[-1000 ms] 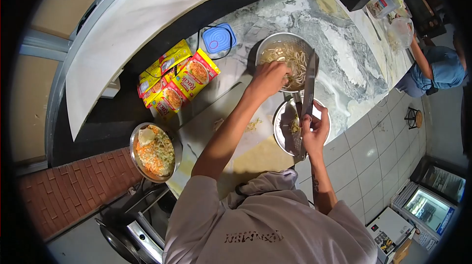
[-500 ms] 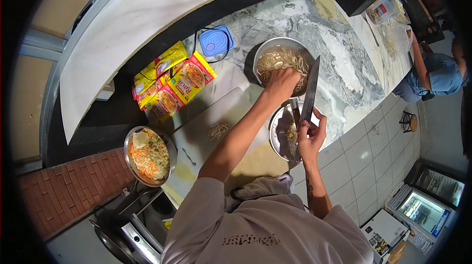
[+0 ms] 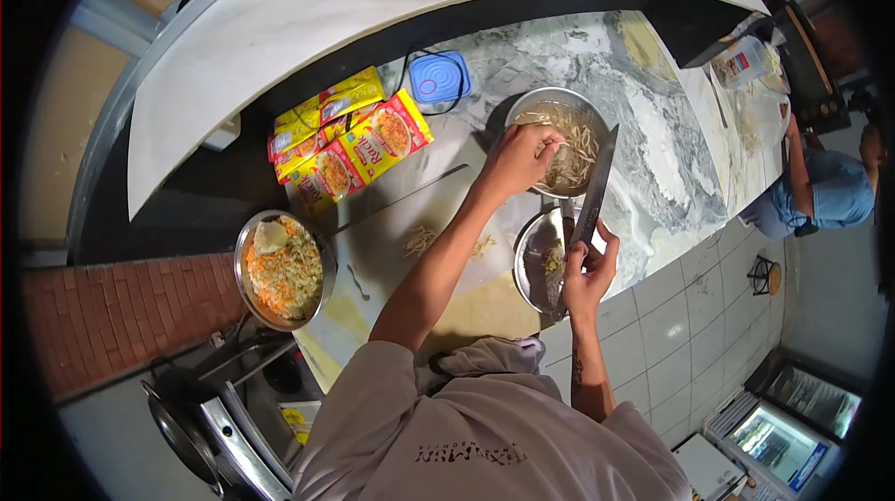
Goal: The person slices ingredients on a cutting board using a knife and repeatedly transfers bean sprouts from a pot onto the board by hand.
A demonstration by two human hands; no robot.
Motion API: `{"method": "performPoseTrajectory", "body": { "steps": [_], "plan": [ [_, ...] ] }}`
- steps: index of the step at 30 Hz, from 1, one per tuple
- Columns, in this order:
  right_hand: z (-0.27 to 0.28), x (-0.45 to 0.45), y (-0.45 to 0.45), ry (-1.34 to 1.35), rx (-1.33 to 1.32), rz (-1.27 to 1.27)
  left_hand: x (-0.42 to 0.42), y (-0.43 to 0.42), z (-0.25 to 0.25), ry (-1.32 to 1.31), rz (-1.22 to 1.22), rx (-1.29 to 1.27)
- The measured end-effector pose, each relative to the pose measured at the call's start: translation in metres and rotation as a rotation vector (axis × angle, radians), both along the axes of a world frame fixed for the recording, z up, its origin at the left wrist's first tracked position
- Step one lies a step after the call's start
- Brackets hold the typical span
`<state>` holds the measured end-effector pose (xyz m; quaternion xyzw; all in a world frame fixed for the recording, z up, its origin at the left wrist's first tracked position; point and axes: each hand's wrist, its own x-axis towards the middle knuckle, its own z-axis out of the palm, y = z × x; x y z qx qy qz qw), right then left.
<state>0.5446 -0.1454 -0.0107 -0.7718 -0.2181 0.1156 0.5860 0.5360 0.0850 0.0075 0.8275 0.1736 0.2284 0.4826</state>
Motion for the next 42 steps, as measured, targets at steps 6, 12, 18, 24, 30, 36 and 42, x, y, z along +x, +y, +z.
{"method": "performPoseTrajectory", "body": {
  "steps": [6, 12, 18, 24, 30, 36, 42],
  "plan": [
    [0.004, -0.010, -0.001, -0.109, -0.069, 0.143, -0.069, -0.009, 0.023, 0.075, 0.177, -0.196],
    [-0.005, -0.032, -0.001, -0.176, -0.145, 0.333, -0.152, -0.034, 0.010, 0.270, 0.254, -0.339],
    [-0.009, -0.060, -0.005, -0.087, -0.259, 0.573, -0.209, -0.072, -0.027, 0.237, 0.362, -0.231],
    [-0.007, -0.082, -0.002, -0.183, -0.323, 0.725, -0.218, -0.082, -0.038, 0.379, 0.355, 0.014],
    [-0.012, -0.091, -0.008, -0.208, -0.337, 0.753, -0.218, -0.081, -0.049, 0.335, 0.352, 0.050],
    [-0.017, -0.092, -0.008, -0.227, -0.346, 0.733, -0.217, -0.081, -0.052, 0.284, 0.363, 0.116],
    [-0.019, -0.094, -0.009, -0.249, -0.363, 0.738, -0.216, -0.082, -0.047, 0.297, 0.363, 0.064]
  ]
}}
